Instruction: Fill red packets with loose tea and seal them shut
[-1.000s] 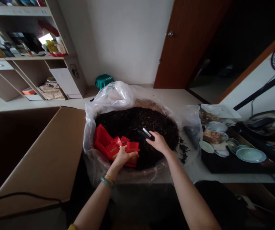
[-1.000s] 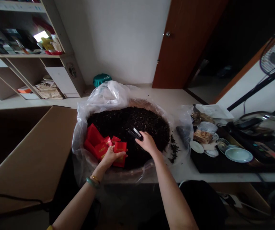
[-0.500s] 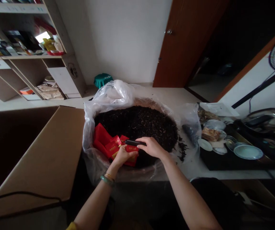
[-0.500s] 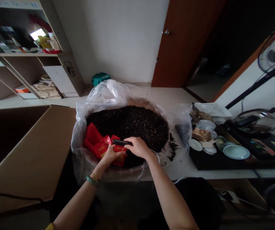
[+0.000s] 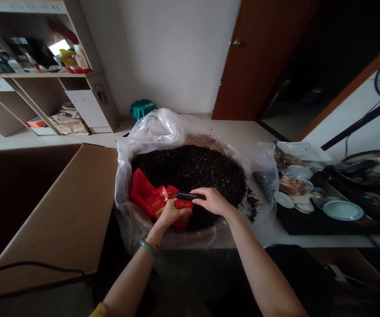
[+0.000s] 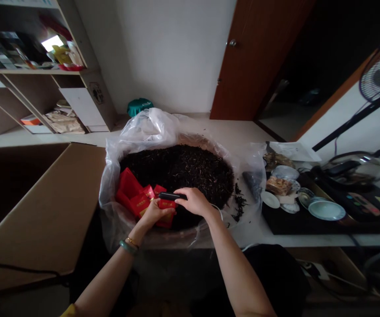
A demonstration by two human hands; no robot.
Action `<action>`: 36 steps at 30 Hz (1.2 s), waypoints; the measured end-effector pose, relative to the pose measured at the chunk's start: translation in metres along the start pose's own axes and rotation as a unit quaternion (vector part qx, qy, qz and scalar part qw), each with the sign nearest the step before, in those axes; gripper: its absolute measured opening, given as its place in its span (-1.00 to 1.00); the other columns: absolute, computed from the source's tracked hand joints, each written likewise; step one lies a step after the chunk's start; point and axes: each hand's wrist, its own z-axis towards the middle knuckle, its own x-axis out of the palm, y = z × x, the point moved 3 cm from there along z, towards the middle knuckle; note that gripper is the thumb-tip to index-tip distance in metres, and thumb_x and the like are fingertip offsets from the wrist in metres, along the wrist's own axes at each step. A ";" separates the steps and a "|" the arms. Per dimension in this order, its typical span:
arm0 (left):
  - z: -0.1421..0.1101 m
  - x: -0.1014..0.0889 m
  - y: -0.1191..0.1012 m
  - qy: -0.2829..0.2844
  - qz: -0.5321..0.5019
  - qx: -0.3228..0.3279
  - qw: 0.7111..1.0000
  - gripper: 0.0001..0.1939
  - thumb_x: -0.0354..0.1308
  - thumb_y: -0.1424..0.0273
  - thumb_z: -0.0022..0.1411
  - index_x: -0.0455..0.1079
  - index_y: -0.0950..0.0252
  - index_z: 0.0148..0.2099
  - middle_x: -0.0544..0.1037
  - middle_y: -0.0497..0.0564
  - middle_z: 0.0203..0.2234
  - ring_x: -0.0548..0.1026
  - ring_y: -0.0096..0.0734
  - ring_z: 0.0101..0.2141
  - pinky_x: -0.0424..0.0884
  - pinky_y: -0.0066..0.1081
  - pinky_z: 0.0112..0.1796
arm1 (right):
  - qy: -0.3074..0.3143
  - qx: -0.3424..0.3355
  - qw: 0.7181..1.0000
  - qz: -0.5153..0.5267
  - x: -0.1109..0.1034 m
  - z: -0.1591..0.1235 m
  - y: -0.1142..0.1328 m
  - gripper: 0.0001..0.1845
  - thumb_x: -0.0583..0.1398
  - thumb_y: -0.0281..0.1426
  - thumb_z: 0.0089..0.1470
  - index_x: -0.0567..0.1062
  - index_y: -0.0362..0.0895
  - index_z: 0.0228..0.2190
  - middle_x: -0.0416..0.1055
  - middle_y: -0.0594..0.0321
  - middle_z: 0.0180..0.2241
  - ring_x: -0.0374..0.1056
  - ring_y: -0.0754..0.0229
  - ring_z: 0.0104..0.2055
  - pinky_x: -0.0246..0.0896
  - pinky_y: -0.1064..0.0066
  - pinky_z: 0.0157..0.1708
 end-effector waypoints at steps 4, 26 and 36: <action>0.000 0.000 0.000 -0.005 -0.002 0.003 1.000 -0.55 0.46 0.23 -0.32 0.51 0.41 -0.36 0.60 0.03 -0.53 0.55 -0.32 -0.49 0.47 -0.36 -0.36 | -0.025 -0.005 1.000 -0.002 0.004 0.000 -0.001 -0.66 0.24 -0.43 0.00 0.54 -0.07 -0.12 0.52 0.19 -0.10 0.42 0.08 -0.04 0.26 0.29 -0.01; 0.001 -0.008 -0.005 -0.080 0.016 0.100 0.992 -0.61 0.38 0.21 -0.16 0.48 0.36 -0.30 0.59 -0.01 -0.42 0.50 -0.37 -0.39 0.41 -0.44 -0.32 | -0.069 -0.015 0.996 0.056 0.009 0.003 -0.027 -0.60 0.26 -0.39 -0.02 0.50 -0.06 -0.07 0.49 0.17 -0.04 0.41 0.06 0.00 0.29 0.27 0.00; 0.001 -0.015 0.004 -0.130 -0.031 0.085 0.987 -0.61 0.29 0.08 -0.07 0.45 0.35 -0.44 0.46 -0.10 -0.61 0.38 -0.51 -0.54 0.27 -0.53 -0.48 | -0.198 0.065 0.978 -0.012 0.024 0.008 -0.074 -0.62 0.27 -0.42 -0.07 0.50 -0.09 -0.13 0.52 0.08 -0.16 0.42 -0.01 -0.09 0.27 0.13 -0.05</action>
